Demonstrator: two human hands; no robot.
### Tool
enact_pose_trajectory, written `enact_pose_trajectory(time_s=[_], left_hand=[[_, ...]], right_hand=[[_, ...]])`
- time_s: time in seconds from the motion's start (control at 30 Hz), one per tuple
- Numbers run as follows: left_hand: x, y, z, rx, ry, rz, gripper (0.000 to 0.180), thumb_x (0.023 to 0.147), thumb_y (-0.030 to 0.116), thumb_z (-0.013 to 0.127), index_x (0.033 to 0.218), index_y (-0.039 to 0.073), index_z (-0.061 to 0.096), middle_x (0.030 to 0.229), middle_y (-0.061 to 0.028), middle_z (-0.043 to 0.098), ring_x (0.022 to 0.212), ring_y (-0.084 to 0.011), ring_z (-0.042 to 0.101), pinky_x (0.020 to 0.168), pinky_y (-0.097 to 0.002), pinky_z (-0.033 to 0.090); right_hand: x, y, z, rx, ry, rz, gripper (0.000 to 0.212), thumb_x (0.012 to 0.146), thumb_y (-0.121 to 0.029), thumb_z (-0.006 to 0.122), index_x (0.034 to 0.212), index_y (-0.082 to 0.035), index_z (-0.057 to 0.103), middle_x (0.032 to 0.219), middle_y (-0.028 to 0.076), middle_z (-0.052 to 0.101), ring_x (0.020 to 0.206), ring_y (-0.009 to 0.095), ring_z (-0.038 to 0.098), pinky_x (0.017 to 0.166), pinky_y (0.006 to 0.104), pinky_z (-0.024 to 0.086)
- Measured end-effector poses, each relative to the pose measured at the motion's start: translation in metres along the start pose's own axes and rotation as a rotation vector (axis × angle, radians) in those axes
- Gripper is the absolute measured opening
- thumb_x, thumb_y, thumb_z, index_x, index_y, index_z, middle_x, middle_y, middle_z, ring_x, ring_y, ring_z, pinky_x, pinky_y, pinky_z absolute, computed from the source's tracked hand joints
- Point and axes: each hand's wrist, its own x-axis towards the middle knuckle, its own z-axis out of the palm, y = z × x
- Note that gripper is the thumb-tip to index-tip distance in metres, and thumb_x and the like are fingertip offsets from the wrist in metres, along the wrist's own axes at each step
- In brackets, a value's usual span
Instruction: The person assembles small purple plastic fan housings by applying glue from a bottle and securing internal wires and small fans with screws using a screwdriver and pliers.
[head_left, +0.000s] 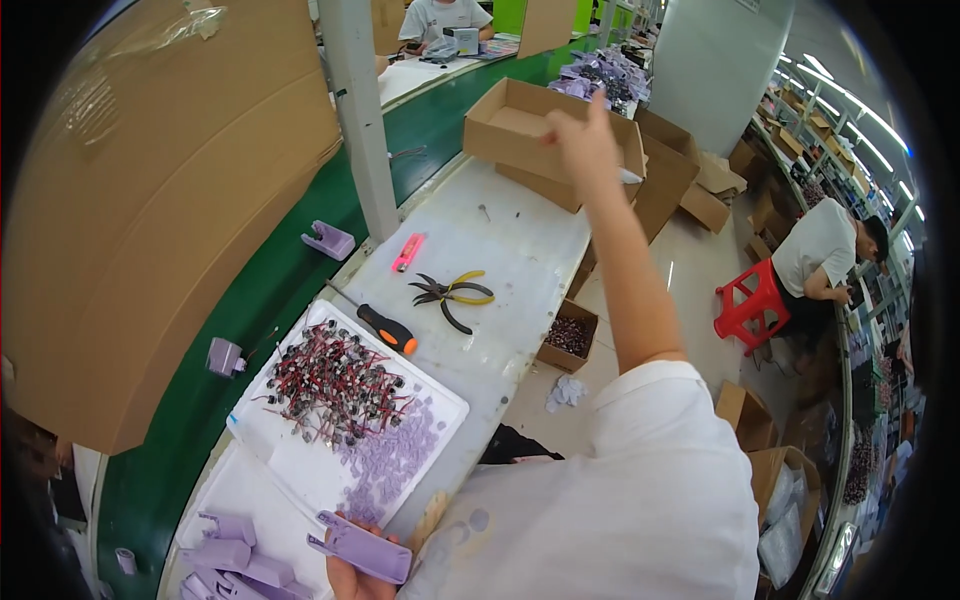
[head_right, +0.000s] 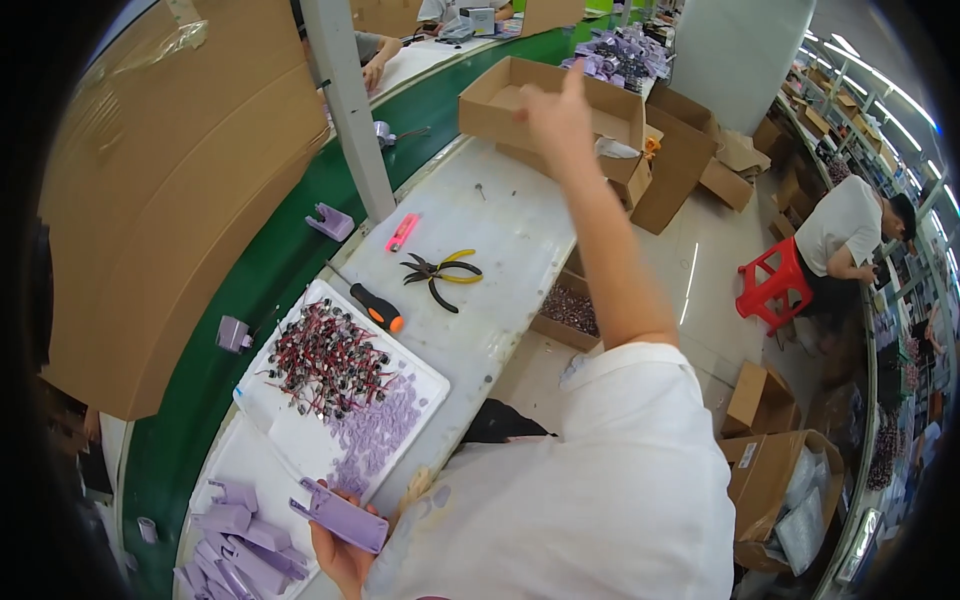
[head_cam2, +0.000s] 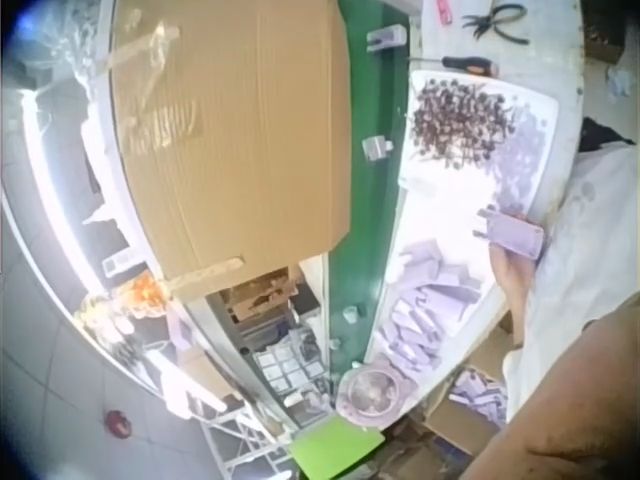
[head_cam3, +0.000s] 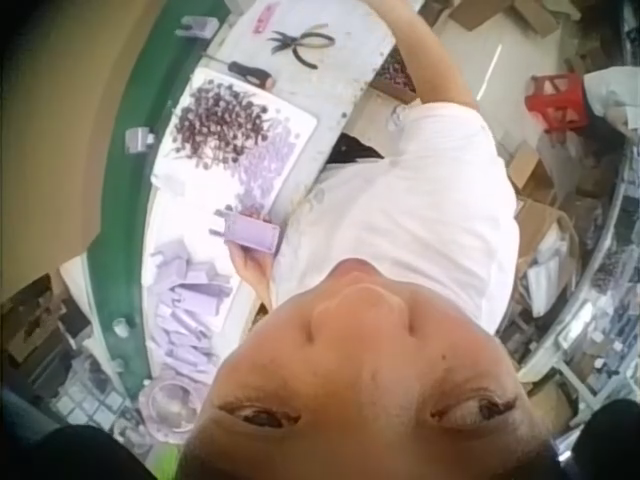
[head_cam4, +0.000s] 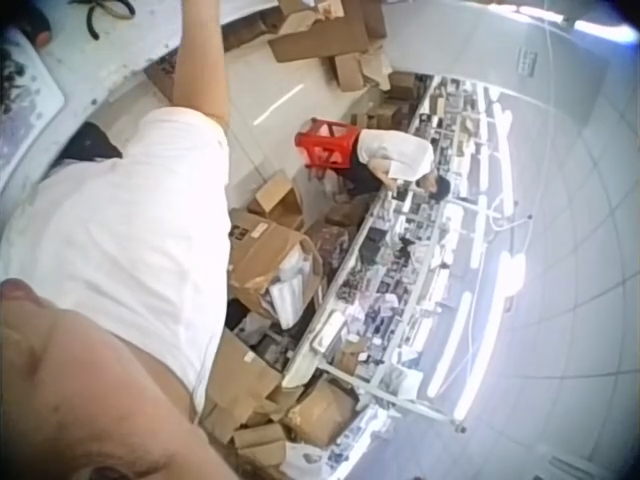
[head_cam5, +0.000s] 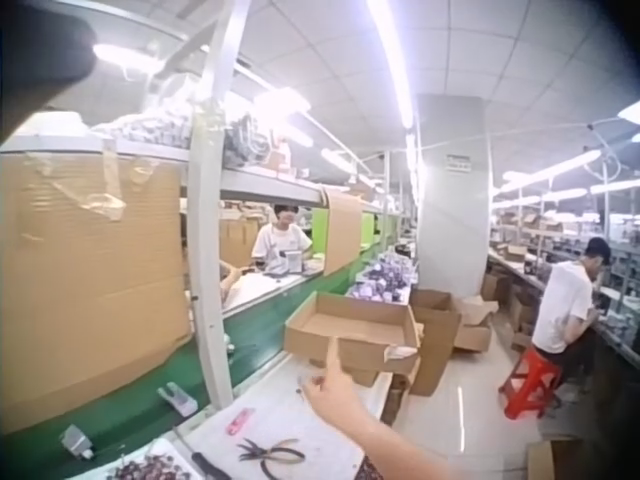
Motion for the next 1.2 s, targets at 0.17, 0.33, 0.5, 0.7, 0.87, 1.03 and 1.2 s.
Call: enact_pose_trajectory(time_s=[0.17, 0.33, 0.5, 0.7, 0.87, 1.03, 1.2], left_hand=[[-0.012, 0.000, -0.025, 0.114, -0.084, 0.034, 0.062, 0.078, 0.031, 0.067, 0.126, 0.007, 0.035, 0.110, -0.0131, 0.049, 0.099, -0.0257, 0.053, 0.080, -0.0469, 0.050], [-0.014, 0.000, -0.033, -0.035, -0.007, -0.050, 0.058, 0.083, 0.034, 0.060, 0.125, 0.009, 0.029, 0.111, -0.0168, 0.049, 0.099, -0.0306, 0.054, 0.084, -0.0470, 0.047], [-0.022, 0.007, -0.039, -0.039, -0.059, 0.129, 0.051, 0.088, 0.042, 0.049, 0.124, 0.011, 0.033, 0.105, -0.0138, 0.049, 0.087, -0.0252, 0.053, 0.074, -0.0368, 0.045], [-0.032, 0.008, -0.041, -0.188, 0.014, 0.282, 0.045, 0.089, 0.041, 0.048, 0.122, 0.012, 0.039, 0.106, -0.0115, 0.048, 0.092, -0.0247, 0.051, 0.076, -0.0361, 0.044], [-0.026, 0.017, -0.039, -0.300, 0.154, 0.206, 0.058, 0.089, 0.046, 0.043, 0.129, 0.005, 0.035, 0.102, -0.0108, 0.048, 0.089, -0.0228, 0.048, 0.078, -0.0377, 0.042], [-0.020, 0.026, -0.031, -0.271, 0.236, 0.134, 0.061, 0.091, 0.053, 0.032, 0.130, 0.007, 0.034, 0.096, -0.0081, 0.049, 0.077, -0.0179, 0.047, 0.064, -0.0337, 0.043], [-0.017, 0.025, -0.039, -0.373, 0.169, 0.025, 0.062, 0.090, 0.055, 0.030, 0.129, 0.006, 0.036, 0.092, -0.0086, 0.050, 0.072, -0.0176, 0.048, 0.060, -0.0325, 0.043]], right_hand=[[-0.016, -0.025, 0.022, 0.320, -0.125, -0.103, 0.049, 0.082, -0.016, 0.056, 0.126, 0.001, 0.042, 0.068, -0.001, 0.055, 0.058, 0.004, 0.044, 0.048, 0.0175, 0.031], [-0.108, -0.014, 0.085, 0.198, -0.769, -0.167, 0.019, 0.085, -0.010, 0.055, 0.101, -0.001, 0.060, 0.068, -0.002, 0.054, 0.063, 0.004, 0.049, 0.058, 0.0185, 0.039], [-0.184, -0.051, 0.146, 0.056, -1.327, -0.248, 0.015, 0.084, -0.011, 0.057, 0.092, 0.001, 0.062, 0.069, 0.003, 0.058, 0.060, 0.007, 0.051, 0.055, 0.0220, 0.042], [-0.241, -0.067, 0.232, 0.079, -1.427, -0.875, 0.019, 0.083, -0.012, 0.053, 0.096, -0.001, 0.060, 0.087, 0.014, 0.061, 0.077, 0.029, 0.058, 0.067, 0.0346, 0.046], [-0.266, -0.074, 0.260, -0.047, -1.262, -1.278, 0.030, 0.075, -0.001, 0.051, 0.103, -0.009, 0.059, 0.092, 0.012, 0.053, 0.081, 0.030, 0.057, 0.070, 0.0383, 0.046], [-0.225, -0.072, 0.261, 0.055, -1.138, -1.057, 0.019, 0.077, -0.006, 0.053, 0.095, -0.004, 0.060, 0.090, 0.013, 0.056, 0.081, 0.032, 0.056, 0.070, 0.0361, 0.046], [-0.146, -0.032, 0.217, -0.316, -1.054, -0.673, 0.020, 0.083, -0.017, 0.054, 0.088, 0.002, 0.058, 0.076, 0.016, 0.060, 0.068, 0.029, 0.058, 0.062, 0.0330, 0.044]])
